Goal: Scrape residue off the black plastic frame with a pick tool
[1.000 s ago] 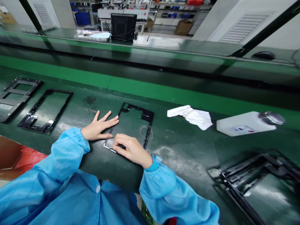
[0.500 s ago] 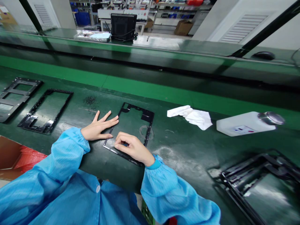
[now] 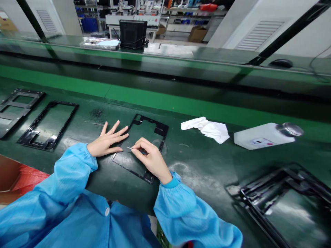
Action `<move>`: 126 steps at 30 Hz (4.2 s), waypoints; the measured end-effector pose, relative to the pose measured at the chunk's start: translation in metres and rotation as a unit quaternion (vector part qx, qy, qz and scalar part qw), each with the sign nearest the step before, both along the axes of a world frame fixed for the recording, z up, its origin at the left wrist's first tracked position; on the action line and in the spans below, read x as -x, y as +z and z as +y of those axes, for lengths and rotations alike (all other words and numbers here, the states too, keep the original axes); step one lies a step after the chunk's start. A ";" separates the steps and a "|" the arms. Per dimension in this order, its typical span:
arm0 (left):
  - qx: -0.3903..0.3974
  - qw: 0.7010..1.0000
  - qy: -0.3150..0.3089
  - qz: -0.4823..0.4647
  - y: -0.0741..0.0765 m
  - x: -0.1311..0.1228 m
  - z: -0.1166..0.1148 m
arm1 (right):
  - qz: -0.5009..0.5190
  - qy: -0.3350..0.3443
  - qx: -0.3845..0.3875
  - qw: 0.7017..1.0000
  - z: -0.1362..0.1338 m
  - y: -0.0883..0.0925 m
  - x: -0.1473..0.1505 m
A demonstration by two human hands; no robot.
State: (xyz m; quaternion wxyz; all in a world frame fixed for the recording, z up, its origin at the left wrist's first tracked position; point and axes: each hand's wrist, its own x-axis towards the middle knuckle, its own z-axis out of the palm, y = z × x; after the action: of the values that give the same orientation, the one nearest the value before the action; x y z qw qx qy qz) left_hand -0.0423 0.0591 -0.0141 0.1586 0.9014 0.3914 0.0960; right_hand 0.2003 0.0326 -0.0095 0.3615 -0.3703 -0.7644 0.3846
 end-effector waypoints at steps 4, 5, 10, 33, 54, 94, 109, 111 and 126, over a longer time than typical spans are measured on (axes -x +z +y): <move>0.024 0.996 0.044 -0.071 0.007 -0.008 -0.003 | -0.045 -0.044 -0.056 0.996 -0.002 -0.002 0.001; 0.036 0.994 0.052 -0.090 0.008 -0.011 -0.004 | -0.053 -0.047 -0.067 0.995 -0.002 -0.002 0.001; 0.066 0.986 0.058 -0.142 0.007 -0.021 -0.009 | -0.083 -0.046 -0.117 0.989 -0.005 -0.001 0.004; -0.236 0.935 0.254 -0.077 0.004 0.005 0.001 | -0.075 -0.092 -0.135 0.984 0.000 -0.010 0.002; -0.004 0.990 0.117 -0.076 0.015 0.009 0.003 | -0.200 -0.015 -0.151 0.968 -0.006 0.005 -0.003; 0.020 0.996 0.079 -0.033 -0.007 0.014 -0.030 | -0.251 0.028 -0.200 0.947 -0.002 -0.017 0.038; 0.030 0.997 0.065 -0.033 -0.005 0.015 -0.028 | -0.255 0.022 -0.217 0.942 0.000 -0.016 0.039; 0.031 0.997 0.064 -0.031 -0.005 0.015 -0.028 | -0.259 0.040 -0.228 0.938 0.002 -0.016 0.038; 0.033 0.997 0.058 -0.038 -0.007 0.016 -0.028 | -0.242 0.057 -0.231 0.941 0.005 -0.017 0.036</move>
State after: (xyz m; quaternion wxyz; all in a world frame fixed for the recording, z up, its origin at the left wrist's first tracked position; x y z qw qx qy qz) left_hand -0.0585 0.0312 -0.0207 0.1972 0.8673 0.4393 0.1262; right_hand 0.1644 0.0373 -0.0265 0.2185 -0.3145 -0.9164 0.1159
